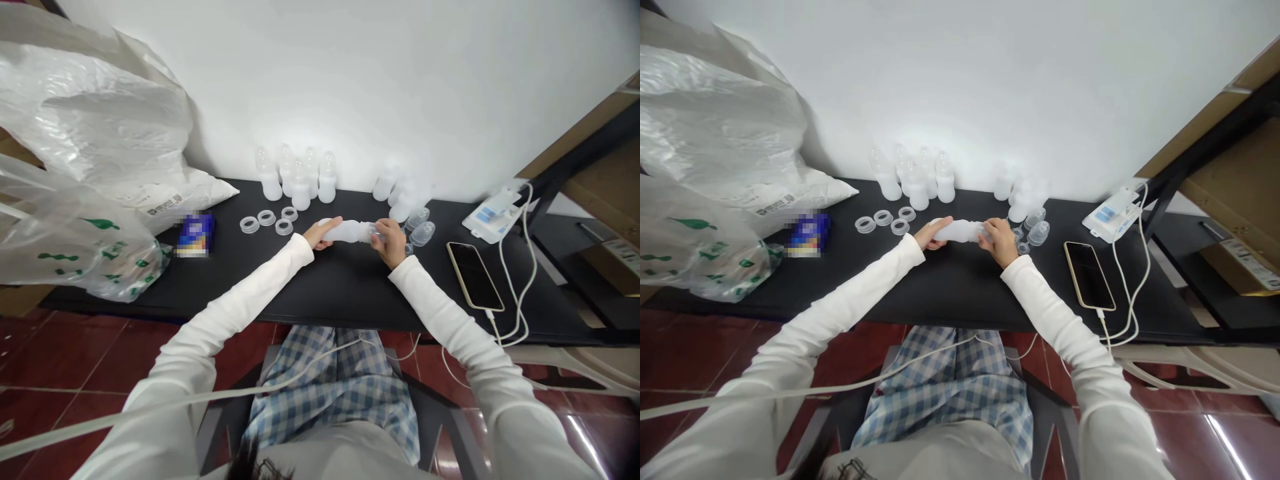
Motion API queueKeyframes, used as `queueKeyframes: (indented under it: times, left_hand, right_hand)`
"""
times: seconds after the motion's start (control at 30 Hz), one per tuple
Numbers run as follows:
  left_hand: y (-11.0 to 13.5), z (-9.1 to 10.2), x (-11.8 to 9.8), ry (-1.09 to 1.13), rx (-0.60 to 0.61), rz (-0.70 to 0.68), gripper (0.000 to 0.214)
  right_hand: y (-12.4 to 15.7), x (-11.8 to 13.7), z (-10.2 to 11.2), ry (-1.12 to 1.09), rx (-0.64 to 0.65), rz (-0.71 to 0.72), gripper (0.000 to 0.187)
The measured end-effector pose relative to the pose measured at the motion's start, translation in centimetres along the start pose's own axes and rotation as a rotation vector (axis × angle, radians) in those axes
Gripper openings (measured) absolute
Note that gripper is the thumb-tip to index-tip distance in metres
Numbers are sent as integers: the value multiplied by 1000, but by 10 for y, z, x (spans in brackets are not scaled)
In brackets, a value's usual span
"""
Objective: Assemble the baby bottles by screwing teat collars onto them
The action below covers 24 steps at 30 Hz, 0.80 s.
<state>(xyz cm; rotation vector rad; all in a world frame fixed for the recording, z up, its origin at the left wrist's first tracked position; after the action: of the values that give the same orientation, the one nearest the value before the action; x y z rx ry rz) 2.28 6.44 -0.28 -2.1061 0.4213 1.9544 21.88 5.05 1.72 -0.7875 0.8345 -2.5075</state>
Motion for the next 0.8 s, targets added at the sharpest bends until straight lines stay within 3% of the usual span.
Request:
queueKeyframes:
  times: [0.13, 0.3, 0.47, 0.57, 0.67, 0.8]
  left_hand:
    - [2, -1, -3, -27, -81, -102, 58]
    - [11, 8, -24, -341, -184, -501, 55]
    - [15, 3, -33, -724, -78, -849, 66]
    - [16, -2, -37, -878, 7, -1034, 60]
    - [16, -2, -44, -1052, 44, -1131, 54]
    - [16, 3, -47, -1231, 54, -1119, 48]
  right_hand:
    - [2, 2, -3, 42, -7, -114, 24]
    - [5, 14, 10, -42, -124, -361, 38]
    - [-1, 15, 16, -196, -147, -548, 40]
    - [-6, 10, 13, -306, -107, -613, 40]
    - [-7, 7, 7, -400, -60, -662, 44]
    - [-4, 15, 8, -397, -40, -600, 46]
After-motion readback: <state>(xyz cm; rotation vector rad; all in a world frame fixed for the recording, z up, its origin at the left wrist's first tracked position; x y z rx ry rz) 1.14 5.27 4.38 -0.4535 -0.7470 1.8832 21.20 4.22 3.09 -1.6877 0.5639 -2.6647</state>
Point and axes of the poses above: each hand's wrist, its own y-axis away from the middle knuckle, its own z-axis out of the back of the hand, x = y × z, the point moved 6 cm from there along -y, towards the middle knuckle, and after that the axes turned 12 degrees about -z, right-handed, at the moved point
